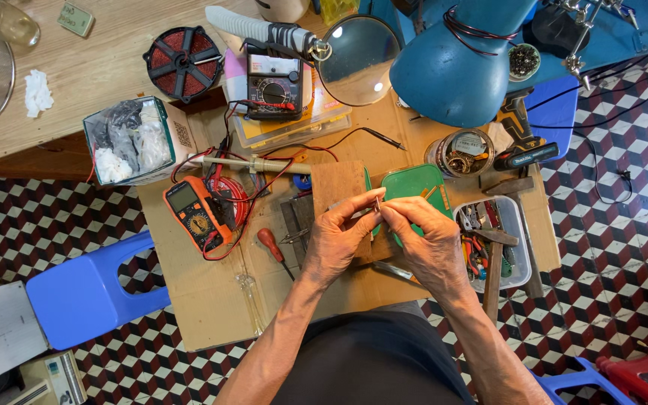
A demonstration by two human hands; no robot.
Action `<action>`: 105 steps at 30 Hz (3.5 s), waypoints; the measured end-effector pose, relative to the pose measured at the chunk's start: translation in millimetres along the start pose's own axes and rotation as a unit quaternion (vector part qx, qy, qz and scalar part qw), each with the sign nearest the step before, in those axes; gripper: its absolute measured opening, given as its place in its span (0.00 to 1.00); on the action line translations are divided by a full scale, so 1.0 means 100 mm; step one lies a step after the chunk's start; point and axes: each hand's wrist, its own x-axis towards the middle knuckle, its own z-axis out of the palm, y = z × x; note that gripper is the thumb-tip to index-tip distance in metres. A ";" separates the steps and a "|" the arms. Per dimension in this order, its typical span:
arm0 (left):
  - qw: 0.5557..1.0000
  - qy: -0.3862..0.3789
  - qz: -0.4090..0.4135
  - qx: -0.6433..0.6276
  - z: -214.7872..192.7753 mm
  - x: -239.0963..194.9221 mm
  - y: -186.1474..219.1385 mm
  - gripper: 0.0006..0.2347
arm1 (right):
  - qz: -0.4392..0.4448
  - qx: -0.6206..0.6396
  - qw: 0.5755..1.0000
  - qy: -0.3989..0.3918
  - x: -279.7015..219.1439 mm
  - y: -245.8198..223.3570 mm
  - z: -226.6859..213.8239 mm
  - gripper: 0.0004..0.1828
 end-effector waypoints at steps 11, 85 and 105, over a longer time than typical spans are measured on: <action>0.998 0.021 0.004 0.063 0.02 -0.04 0.08 0.15 | -0.028 -0.057 0.998 -0.005 0.00 -0.08 -0.02 0.08; 0.884 -0.030 -0.109 -0.453 0.03 0.31 -0.26 0.07 | 0.286 0.527 0.798 -0.069 0.01 0.05 0.00 0.28; 0.893 -0.065 -0.116 -0.429 0.01 0.29 -0.32 0.08 | 0.259 0.518 0.815 -0.024 -0.06 0.09 0.12 0.24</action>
